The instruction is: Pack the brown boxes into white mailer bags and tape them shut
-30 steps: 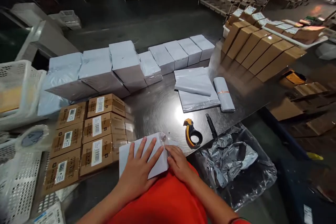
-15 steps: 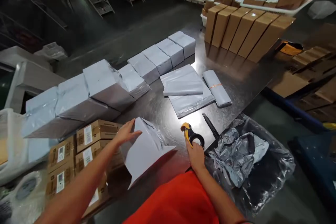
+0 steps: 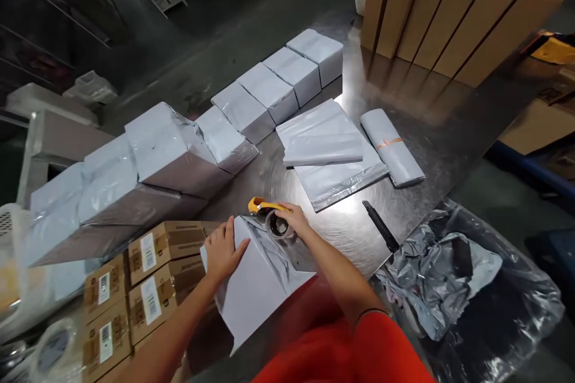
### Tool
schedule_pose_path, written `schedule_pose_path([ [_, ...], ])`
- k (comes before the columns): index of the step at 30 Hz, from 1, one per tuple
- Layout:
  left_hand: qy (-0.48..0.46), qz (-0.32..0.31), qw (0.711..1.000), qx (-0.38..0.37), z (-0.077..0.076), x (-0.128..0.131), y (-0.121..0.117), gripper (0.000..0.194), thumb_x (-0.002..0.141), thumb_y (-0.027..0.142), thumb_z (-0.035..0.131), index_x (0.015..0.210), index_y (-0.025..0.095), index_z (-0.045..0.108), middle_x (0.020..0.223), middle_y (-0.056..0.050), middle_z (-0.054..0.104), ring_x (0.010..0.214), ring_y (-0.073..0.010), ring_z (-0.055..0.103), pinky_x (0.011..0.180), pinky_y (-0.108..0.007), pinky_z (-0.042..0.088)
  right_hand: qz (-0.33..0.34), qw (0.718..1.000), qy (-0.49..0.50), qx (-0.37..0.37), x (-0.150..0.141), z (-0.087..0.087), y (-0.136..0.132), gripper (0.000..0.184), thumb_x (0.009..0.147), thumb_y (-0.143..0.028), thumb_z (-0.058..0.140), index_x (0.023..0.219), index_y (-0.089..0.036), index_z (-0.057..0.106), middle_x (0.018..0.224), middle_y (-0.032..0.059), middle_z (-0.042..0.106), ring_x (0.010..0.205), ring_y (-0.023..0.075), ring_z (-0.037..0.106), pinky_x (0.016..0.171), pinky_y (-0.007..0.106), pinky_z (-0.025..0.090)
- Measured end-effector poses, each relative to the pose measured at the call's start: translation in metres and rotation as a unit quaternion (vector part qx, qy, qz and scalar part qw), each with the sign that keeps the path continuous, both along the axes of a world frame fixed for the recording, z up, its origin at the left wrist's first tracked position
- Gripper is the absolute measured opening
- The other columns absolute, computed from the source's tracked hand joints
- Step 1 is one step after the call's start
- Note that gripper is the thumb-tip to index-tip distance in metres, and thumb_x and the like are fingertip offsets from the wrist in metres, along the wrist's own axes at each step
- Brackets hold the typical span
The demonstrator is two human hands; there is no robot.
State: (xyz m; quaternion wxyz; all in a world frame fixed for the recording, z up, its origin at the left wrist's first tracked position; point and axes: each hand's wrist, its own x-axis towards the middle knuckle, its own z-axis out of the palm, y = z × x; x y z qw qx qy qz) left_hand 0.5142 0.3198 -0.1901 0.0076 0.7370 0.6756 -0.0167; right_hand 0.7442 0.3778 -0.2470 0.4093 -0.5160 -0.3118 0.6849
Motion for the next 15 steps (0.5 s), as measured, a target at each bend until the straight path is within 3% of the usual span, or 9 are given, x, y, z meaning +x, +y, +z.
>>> schedule_pose_path([
  [5, 0.010, 0.010, 1.000, -0.007, 0.000, 0.000, 0.002, 0.078, 0.093, 0.057, 0.039, 0.152, 0.006, 0.030, 0.136, -0.023, 0.053, 0.120, -0.0373, 0.049, 0.099, -0.053, 0.036, 0.041, 0.999, 0.032, -0.017, -0.005, -0.023, -0.001, 0.048, 0.059, -0.037, 0.076, 0.104, -0.019, 0.077, 0.107, 0.0059, 0.076, 0.105, 0.0282, 0.067, 0.104, 0.048, 0.045],
  [11, 0.033, 0.020, 0.999, -0.005, 0.002, -0.001, 0.001, 0.081, 0.093, 0.060, 0.037, 0.152, 0.005, 0.029, 0.133, -0.024, 0.054, 0.115, -0.0376, 0.051, 0.096, -0.053, 0.037, 0.053, 0.997, 0.054, -0.011, -0.007, -0.024, -0.005, 0.048, 0.060, -0.032, 0.075, 0.106, -0.020, 0.077, 0.110, 0.0037, 0.075, 0.113, 0.0279, 0.064, 0.109, 0.045, 0.041],
  [15, 0.067, 0.026, 0.997, -0.017, 0.005, 0.002, 0.001, 0.082, 0.094, 0.060, 0.035, 0.153, 0.004, 0.028, 0.129, -0.024, 0.056, 0.111, -0.0378, 0.052, 0.093, -0.051, 0.040, 0.079, 0.995, 0.058, -0.009, 0.015, -0.023, -0.039, 0.051, 0.061, -0.030, 0.074, 0.111, -0.020, 0.075, 0.111, 0.0033, 0.075, 0.114, 0.0286, 0.063, 0.109, 0.045, 0.041],
])
